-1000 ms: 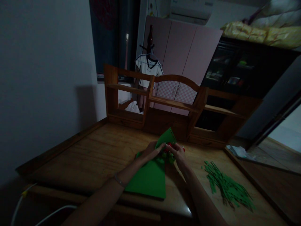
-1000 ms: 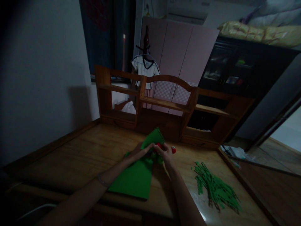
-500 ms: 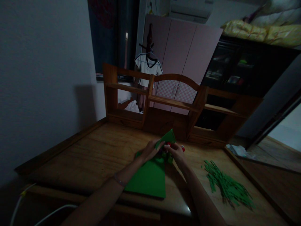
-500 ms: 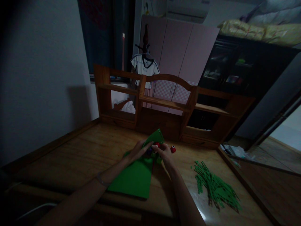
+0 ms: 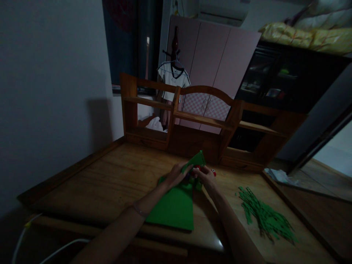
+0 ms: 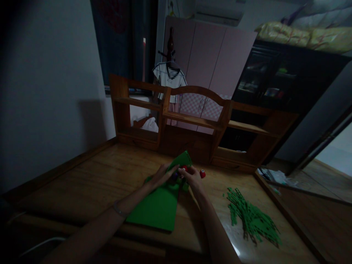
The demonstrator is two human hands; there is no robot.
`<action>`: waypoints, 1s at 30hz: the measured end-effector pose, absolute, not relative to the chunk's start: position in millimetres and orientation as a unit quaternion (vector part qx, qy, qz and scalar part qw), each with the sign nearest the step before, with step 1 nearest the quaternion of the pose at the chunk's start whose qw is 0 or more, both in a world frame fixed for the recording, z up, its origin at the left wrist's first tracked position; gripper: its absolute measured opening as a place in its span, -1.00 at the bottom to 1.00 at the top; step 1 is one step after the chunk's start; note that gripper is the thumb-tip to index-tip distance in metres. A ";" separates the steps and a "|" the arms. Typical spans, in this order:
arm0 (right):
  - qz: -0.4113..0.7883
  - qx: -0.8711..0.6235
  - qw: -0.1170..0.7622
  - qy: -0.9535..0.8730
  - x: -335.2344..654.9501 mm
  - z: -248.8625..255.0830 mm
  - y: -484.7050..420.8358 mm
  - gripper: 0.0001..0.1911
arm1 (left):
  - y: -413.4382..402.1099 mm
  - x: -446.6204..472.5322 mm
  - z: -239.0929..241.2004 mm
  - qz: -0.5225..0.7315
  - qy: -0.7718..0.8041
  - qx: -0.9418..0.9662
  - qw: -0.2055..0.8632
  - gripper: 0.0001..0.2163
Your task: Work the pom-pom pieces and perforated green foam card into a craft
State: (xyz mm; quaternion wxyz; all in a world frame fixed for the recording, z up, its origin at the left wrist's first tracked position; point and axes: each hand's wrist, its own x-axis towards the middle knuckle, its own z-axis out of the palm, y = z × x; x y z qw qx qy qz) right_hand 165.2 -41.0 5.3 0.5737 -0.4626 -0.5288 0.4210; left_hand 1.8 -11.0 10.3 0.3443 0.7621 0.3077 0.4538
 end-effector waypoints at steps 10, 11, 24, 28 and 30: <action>0.440 -0.450 0.562 -0.536 167.7 2.9 -39.9 -0.68 | 0.3 1.9 1.7 0.471 0.292 0.766 0.326 -0.66; 0.443 -0.448 0.562 -0.536 168.1 2.6 -39.9 -0.68 | 0.2 1.4 1.9 0.471 0.294 0.764 0.329 -0.66; 0.420 -0.443 0.574 -0.547 166.2 11.9 -46.7 -0.69 | -0.7 4.6 1.9 0.463 0.312 0.764 0.324 -0.63; 0.401 -0.444 0.585 -0.547 166.3 12.3 -47.4 -0.70 | -7.0 3.7 8.8 0.451 0.312 0.770 0.326 -0.63; 0.394 -0.446 0.592 -0.544 167.5 9.8 -45.8 -0.71 | -7.7 3.4 8.7 0.443 0.313 0.774 0.327 -0.63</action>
